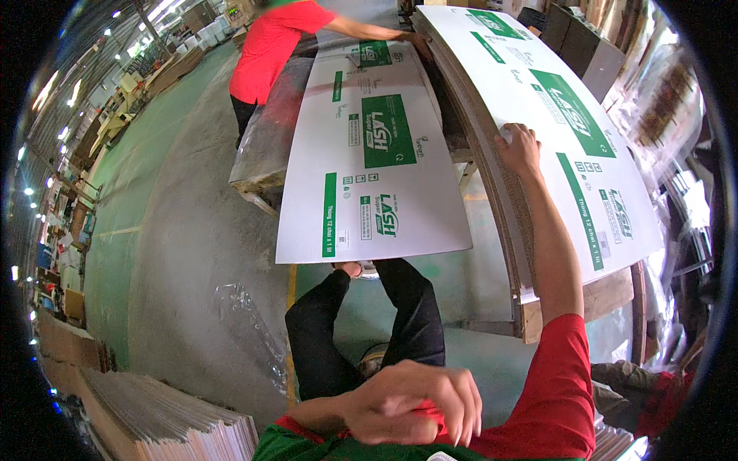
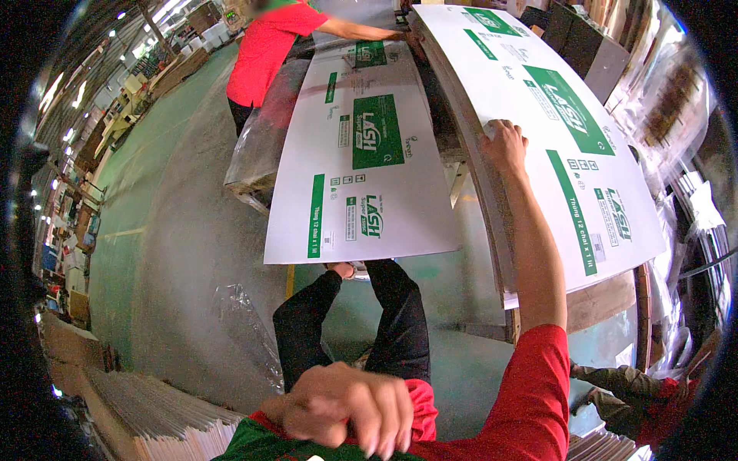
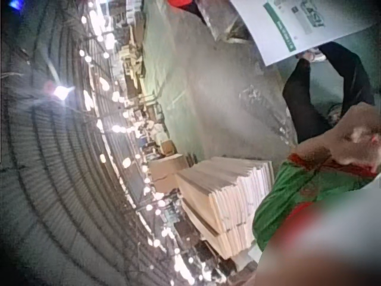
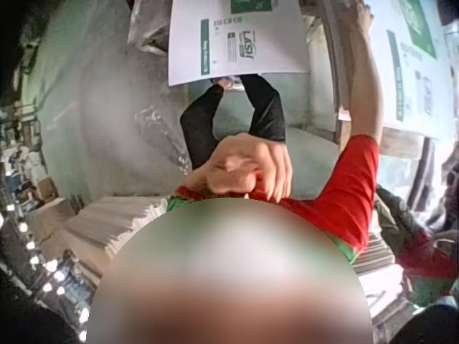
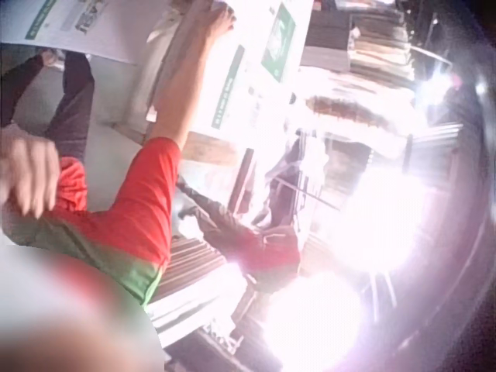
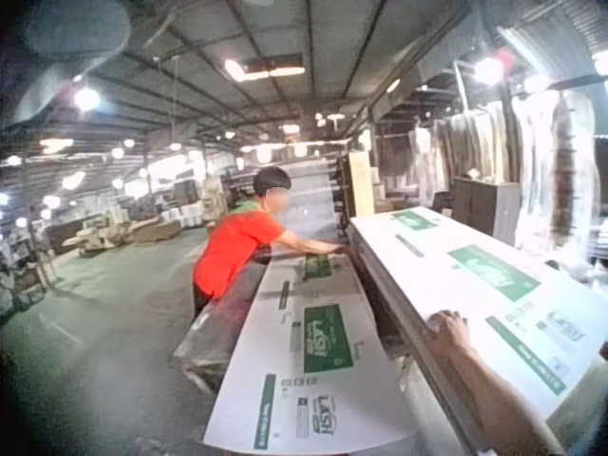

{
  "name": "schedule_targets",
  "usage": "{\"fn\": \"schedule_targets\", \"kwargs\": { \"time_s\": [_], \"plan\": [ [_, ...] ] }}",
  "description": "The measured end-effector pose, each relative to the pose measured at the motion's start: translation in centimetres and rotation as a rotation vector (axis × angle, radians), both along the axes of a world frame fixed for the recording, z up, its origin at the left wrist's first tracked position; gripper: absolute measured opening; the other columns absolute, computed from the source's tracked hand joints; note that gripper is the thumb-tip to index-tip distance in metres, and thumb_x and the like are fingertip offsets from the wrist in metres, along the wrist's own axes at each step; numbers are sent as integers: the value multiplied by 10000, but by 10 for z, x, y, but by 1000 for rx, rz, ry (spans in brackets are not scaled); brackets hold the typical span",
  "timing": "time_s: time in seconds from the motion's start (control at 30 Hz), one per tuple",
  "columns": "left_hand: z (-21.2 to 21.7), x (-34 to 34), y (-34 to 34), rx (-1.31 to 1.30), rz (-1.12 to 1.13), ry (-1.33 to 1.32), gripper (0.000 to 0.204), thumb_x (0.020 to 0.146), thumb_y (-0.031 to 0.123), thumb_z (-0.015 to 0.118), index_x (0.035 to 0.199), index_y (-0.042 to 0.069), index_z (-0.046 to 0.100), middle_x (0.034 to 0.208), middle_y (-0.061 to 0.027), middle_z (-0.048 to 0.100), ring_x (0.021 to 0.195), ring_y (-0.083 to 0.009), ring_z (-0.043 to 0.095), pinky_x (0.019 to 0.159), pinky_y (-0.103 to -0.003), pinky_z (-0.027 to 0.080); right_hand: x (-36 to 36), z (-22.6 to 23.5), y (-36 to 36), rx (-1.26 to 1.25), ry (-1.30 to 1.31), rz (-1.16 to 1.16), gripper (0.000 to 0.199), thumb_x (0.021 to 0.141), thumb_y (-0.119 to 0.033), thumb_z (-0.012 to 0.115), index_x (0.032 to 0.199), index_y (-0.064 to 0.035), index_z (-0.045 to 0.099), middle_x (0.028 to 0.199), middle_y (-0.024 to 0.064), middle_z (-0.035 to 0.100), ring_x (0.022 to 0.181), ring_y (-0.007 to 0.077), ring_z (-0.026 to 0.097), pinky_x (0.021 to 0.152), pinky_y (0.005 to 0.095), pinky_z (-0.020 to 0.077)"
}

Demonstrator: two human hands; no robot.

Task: The person repeatedly picks up flat cardboard sheets from a table and places them onto a growing stack. The action is continuous and repetitive throughout the clip, with both hands used to lift and align each sheet before stacking it.

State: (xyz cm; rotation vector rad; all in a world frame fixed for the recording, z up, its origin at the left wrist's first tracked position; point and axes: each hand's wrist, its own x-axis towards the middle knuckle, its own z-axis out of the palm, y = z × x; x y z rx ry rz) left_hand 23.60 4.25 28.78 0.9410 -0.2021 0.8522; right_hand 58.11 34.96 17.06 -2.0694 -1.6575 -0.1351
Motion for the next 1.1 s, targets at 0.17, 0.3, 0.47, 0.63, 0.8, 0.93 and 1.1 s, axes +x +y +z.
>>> {"fn": "schedule_targets", "kwargs": {
  "time_s": [0.17, 0.3, 0.47, 0.63, 0.8, 0.93, 1.1],
  "plan": [
    [-79, -29, -1, 25, 270, 803, 247, 1008, 220, 540, 994, -3, 645, 969, -106, 690, 867, -177, 645, 801, -315, 531, 3, -2, 2, 27, 13, 1, 518, 825, -359, 690, 1269, -96, 640, 1367, 123, 568, 1287, 337, 479, 1058, 517, 360],
    [-180, -85, 4, 196, 613, 1332, 287, 1000, 267, 575, 1043, -5, 655, 981, -113, 735, 904, -166, 700, 788, -307, 551, 3, -1, 3, -24, -67, -45, 587, 808, -366, 717, 1316, -96, 604, 1408, 115, 537, 1316, 331, 454, 1081, 505, 348],
    [-258, -188, -25, -2, 987, 1567, 338, 951, 309, 637, 982, -26, 664, 913, -186, 703, 835, -288, 710, 699, -360, 553, 3, 4, 6, -74, -67, -69, 585, 823, -324, 702, 1341, -89, 569, 1418, 119, 519, 1329, 321, 442, 1089, 500, 346],
    [-288, -250, -26, 264, 1300, 1741, 294, 940, 254, 637, 1091, 5, 592, 1089, -194, 605, 1035, -369, 582, 919, -461, 465, 0, 8, 6, -102, -66, -106, 606, 828, -315, 725, 1363, -92, 548, 1430, 110, 507, 1339, 313, 437, 1097, 490, 346],
    [-319, -255, -2, 232, 1269, 2028, 542, 952, 368, 601, 1333, 10, 459, 1377, -225, 468, 1287, -419, 430, 1065, -525, 356, -3, 10, 6, -95, -53, -78, 579, 839, -326, 713, 1349, -96, 564, 1421, 101, 521, 1331, 316, 447, 1089, 501, 354],
    [-333, -245, 5, 86, 1212, 2098, 696, 949, 434, 585, 1443, 1, 356, 1461, -235, 402, 1351, -426, 379, 1109, -527, 324, -3, 10, 6, -91, -41, -67, 561, 845, -332, 705, 1337, -91, 582, 1416, 103, 528, 1324, 322, 452, 1090, 505, 354],
    [-327, -244, 5, 8, 1223, 2018, 695, 947, 426, 589, 1447, 0, 363, 1481, -240, 385, 1360, -429, 368, 1126, -514, 313, -2, 9, 4, -68, -33, -50, 548, 854, -342, 689, 1329, -88, 592, 1414, 111, 533, 1321, 329, 454, 1086, 513, 351]
  ]
}}
